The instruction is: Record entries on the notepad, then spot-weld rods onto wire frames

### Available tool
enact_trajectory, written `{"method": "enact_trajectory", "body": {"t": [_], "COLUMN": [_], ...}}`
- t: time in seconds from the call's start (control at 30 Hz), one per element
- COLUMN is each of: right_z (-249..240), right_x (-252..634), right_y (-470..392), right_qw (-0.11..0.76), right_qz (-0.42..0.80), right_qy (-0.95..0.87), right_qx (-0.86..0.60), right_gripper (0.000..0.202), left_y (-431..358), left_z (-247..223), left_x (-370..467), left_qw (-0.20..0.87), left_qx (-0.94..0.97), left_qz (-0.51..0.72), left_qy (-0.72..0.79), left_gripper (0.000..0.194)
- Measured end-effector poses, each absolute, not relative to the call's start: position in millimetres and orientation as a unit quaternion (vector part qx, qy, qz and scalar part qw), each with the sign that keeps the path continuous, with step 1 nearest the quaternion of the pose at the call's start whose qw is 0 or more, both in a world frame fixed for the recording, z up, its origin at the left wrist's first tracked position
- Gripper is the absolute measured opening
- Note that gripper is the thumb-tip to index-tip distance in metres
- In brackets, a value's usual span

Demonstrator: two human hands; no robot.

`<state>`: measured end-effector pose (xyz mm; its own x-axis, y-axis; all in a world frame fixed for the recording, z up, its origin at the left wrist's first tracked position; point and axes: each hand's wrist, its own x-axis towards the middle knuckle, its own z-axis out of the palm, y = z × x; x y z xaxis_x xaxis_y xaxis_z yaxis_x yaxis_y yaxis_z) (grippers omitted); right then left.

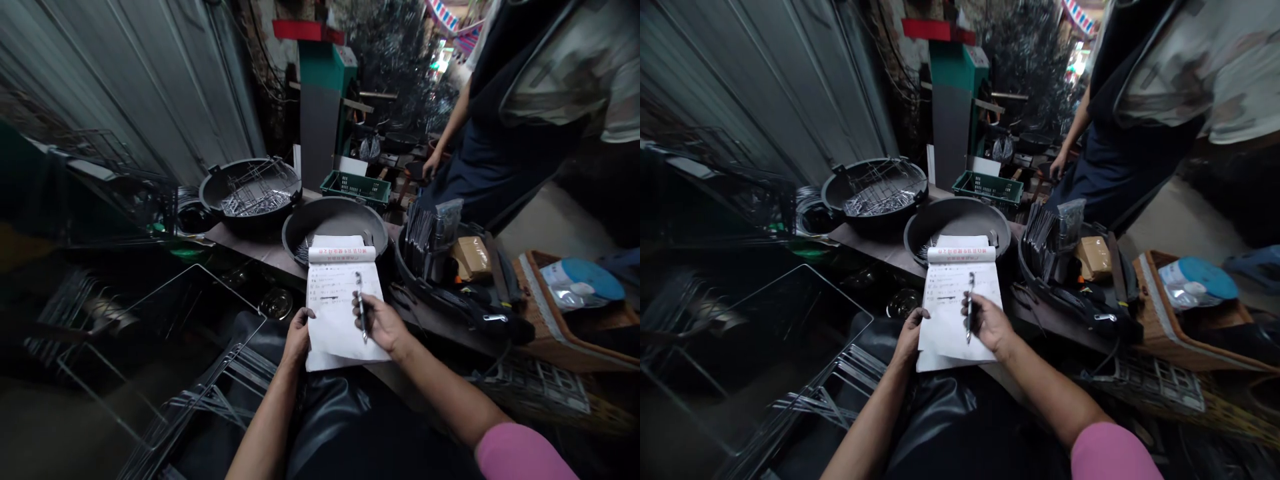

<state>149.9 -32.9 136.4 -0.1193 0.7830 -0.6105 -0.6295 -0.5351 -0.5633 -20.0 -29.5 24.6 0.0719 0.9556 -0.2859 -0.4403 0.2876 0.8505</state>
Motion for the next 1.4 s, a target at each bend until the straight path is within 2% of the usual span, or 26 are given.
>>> {"method": "enact_trajectory", "body": {"t": [0.2, 0.37, 0.57, 0.9, 1.23, 1.4], "right_z": [158, 151, 141, 142, 159, 174], "right_x": [210, 225, 211, 208, 187, 190], "right_y": [0, 6, 5, 5, -4, -6], "right_qw": [0.644, 0.688, 0.653, 0.624, 0.488, 0.423], "right_qz": [0.61, 0.541, 0.522, 0.528, 0.496, 0.426], "right_qy": [-0.118, -0.172, -0.262, -0.297, -0.506, -0.6], "right_qx": [-0.447, -0.453, -0.482, -0.494, -0.51, -0.529], "right_gripper": [0.004, 0.009, 0.012, 0.018, 0.022, 0.022], "left_y": [-29, -29, -31, -32, -34, -34], "left_z": [28, 34, 35, 35, 35, 30], "left_x": [-19, -17, -17, -18, -19, -21], "left_qw": [0.674, 0.676, 0.669, 0.674, 0.663, 0.665], "left_qx": [0.284, 0.276, 0.277, 0.281, 0.294, 0.3], "left_qz": [0.52, 0.528, 0.534, 0.531, 0.524, 0.519], "left_qy": [0.442, 0.434, 0.437, 0.43, 0.446, 0.446], "left_gripper": [0.033, 0.034, 0.037, 0.035, 0.034, 0.033]}}
